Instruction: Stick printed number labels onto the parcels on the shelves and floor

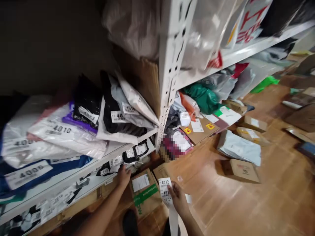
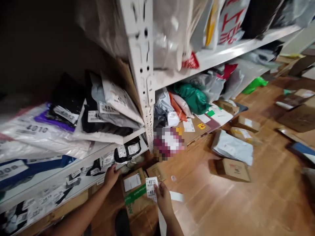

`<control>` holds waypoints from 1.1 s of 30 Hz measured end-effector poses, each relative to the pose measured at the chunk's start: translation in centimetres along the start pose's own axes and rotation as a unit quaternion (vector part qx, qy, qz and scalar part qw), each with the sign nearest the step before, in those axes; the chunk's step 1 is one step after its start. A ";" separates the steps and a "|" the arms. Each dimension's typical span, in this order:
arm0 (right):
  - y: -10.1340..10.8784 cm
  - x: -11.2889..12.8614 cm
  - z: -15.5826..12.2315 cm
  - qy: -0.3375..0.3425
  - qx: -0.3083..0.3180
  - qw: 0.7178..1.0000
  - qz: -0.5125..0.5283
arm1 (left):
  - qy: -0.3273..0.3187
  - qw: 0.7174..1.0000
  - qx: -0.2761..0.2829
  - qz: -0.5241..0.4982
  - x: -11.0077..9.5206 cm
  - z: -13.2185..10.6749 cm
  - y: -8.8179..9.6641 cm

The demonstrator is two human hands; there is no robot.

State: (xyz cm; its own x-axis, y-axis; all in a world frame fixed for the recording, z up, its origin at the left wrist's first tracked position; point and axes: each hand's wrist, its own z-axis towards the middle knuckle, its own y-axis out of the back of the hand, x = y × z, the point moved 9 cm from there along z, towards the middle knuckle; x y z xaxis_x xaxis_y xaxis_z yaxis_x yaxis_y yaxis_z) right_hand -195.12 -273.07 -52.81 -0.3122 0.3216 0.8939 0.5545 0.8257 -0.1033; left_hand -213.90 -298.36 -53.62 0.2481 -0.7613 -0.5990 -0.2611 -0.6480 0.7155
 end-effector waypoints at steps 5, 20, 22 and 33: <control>-1.7 -6.3 5.7 0.034 -0.012 0.999 -0.026 | -0.011 0.995 -0.089 0.031 4.9 6.1 -3.7; -20.1 -12.8 18.7 0.283 0.061 0.726 -0.624 | -0.332 0.849 -0.180 0.369 4.7 5.9 -5.4; -19.6 -12.7 18.6 0.282 0.055 0.723 -0.628 | -0.357 0.820 -0.140 0.424 3.1 6.0 -4.9; -18.1 -10.4 18.2 0.329 -0.030 0.749 -0.575 | -0.490 0.757 0.035 0.432 -3.2 7.9 -4.8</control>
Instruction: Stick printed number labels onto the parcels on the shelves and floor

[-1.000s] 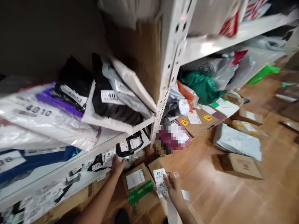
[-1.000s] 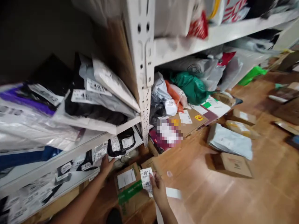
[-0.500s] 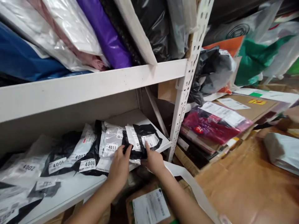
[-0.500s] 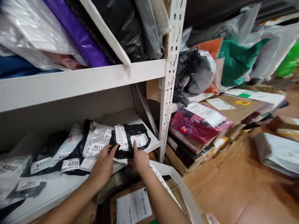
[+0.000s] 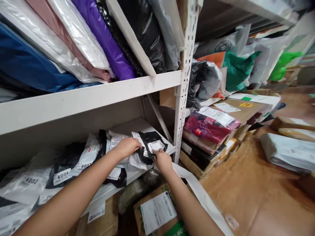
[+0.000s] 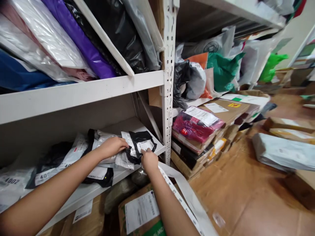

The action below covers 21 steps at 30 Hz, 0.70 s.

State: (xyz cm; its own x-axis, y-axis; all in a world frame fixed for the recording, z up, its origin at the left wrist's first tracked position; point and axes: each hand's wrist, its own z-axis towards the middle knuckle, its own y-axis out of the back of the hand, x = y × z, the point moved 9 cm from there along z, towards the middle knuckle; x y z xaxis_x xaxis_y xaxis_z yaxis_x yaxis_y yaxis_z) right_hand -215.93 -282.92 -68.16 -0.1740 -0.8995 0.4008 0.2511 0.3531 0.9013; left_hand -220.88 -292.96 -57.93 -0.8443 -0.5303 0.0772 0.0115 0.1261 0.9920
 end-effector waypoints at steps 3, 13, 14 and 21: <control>0.4 -0.6 -0.2 -0.018 -0.026 0.999 0.013 | -0.006 1.000 -0.011 -0.017 -0.3 -0.3 0.0; 0.5 -1.9 -0.1 0.022 -0.080 0.971 0.226 | -0.009 1.000 0.006 -0.017 1.4 -2.1 -2.8; 0.9 -2.7 -0.4 -0.007 -0.109 0.959 0.262 | -0.019 1.000 0.014 -0.016 1.2 -2.1 -2.9; -2.4 -2.5 -4.8 -0.161 0.079 0.839 0.513 | -0.060 0.997 0.046 -0.001 0.6 -1.7 -2.6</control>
State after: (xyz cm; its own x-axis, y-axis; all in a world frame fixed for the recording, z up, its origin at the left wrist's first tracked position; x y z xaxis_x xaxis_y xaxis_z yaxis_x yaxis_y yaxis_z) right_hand -211.58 -282.77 -72.12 -0.1991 0.0074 0.9800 0.3008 0.9522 0.0539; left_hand -220.45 -295.03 -60.34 -0.9019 -0.4281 0.0571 -0.0350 0.2043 0.9783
